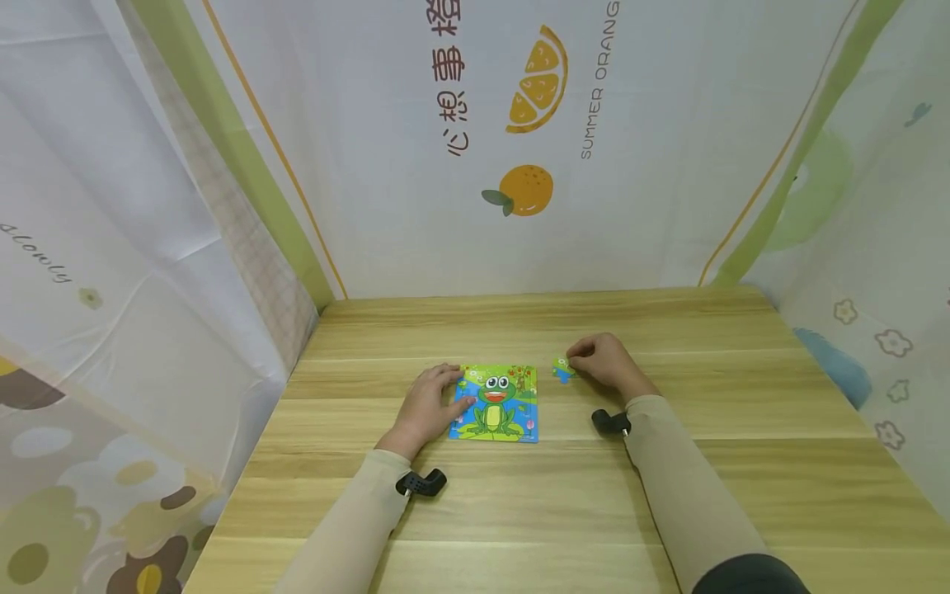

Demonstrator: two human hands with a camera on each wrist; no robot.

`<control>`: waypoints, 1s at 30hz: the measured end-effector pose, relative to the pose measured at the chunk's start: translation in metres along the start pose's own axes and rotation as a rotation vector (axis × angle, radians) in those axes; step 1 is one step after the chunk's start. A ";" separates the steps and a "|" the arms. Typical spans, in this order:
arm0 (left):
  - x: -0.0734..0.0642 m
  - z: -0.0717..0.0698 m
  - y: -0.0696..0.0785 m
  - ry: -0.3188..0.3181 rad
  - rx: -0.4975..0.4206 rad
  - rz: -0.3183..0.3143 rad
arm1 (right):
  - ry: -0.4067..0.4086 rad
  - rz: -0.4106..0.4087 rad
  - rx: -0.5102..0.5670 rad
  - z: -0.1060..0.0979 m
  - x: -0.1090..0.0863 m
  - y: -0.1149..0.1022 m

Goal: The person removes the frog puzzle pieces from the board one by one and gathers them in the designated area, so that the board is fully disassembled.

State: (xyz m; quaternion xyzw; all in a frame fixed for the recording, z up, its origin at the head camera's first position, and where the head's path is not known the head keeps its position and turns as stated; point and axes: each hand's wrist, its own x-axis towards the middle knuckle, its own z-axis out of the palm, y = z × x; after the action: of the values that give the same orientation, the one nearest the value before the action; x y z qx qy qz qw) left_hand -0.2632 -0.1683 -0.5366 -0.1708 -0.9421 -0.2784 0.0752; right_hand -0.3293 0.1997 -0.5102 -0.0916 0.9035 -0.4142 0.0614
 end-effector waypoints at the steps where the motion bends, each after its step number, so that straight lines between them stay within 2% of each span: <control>1: 0.000 0.000 0.000 0.001 0.000 0.000 | 0.001 -0.003 -0.004 0.000 0.000 -0.001; 11: 0.000 0.001 -0.001 0.001 0.006 -0.011 | 0.013 -0.026 0.034 0.007 0.004 -0.009; 18: 0.000 0.000 0.001 -0.002 0.000 -0.017 | -0.007 -0.046 0.052 0.016 0.006 -0.020; 30: -0.002 0.000 0.001 0.013 -0.017 0.013 | -0.030 -0.074 0.065 0.037 0.013 -0.037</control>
State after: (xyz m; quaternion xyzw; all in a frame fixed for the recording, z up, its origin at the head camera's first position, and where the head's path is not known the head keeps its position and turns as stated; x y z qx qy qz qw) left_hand -0.2615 -0.1685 -0.5363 -0.1758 -0.9382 -0.2868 0.0816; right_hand -0.3304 0.1460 -0.5072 -0.1293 0.8846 -0.4437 0.0624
